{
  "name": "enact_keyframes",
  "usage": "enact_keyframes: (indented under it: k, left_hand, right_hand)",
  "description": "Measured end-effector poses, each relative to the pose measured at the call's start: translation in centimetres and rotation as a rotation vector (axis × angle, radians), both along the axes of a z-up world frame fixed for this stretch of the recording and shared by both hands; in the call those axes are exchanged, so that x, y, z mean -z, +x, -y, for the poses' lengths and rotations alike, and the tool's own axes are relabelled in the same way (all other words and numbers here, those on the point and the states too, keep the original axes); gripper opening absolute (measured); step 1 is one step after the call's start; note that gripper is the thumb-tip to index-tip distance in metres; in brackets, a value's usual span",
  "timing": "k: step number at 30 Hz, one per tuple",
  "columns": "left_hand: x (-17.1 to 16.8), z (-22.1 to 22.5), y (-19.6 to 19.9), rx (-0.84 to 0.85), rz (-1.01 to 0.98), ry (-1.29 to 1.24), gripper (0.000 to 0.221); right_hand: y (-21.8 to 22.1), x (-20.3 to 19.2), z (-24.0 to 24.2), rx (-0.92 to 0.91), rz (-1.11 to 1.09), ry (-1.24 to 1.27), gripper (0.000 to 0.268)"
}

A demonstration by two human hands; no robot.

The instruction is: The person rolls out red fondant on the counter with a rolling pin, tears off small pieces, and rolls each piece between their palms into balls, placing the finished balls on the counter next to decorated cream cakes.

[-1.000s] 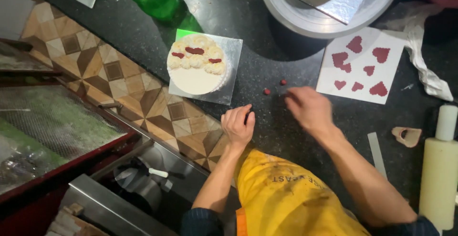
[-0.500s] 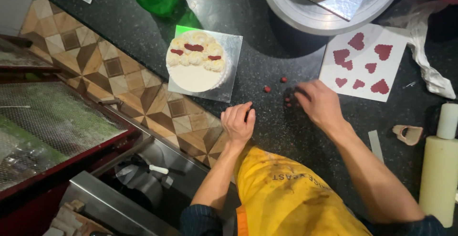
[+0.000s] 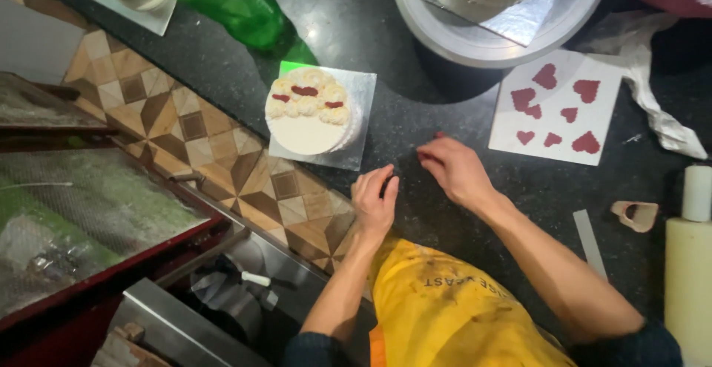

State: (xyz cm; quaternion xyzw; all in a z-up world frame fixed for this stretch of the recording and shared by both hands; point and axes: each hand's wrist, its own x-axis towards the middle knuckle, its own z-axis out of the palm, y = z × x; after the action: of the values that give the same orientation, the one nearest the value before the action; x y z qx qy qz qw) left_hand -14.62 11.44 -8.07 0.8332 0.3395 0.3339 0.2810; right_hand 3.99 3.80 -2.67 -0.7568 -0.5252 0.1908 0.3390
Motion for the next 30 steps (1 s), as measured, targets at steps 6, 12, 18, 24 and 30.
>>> enact_keyframes:
  k: [6,12,18,24,30]
  left_hand:
    - [3.1,3.9,3.2,0.165,0.385,-1.070,0.034]
    - [3.2,4.3,3.6,0.340,0.310,-1.401,0.027]
    - [3.4,3.8,3.3,0.445,0.369,-1.808,0.024]
    - [2.0,3.3,3.7,0.409,0.470,-1.879,0.029]
    - [7.7,2.2,1.9,0.361,0.299,-1.527,0.017]
  right_hand:
    - [-0.6,-4.1,4.8,0.144,-0.231,-0.095,0.019]
    - [-0.5,-3.6,7.9,0.155,-0.088,0.037,0.018]
    - [0.9,0.9,10.8,0.303,-0.856,-0.068,0.013]
    - [1.6,1.7,12.3,0.531,-1.386,-0.002,0.025]
    - [1.1,8.6,18.0,0.629,-1.322,-0.062,0.016]
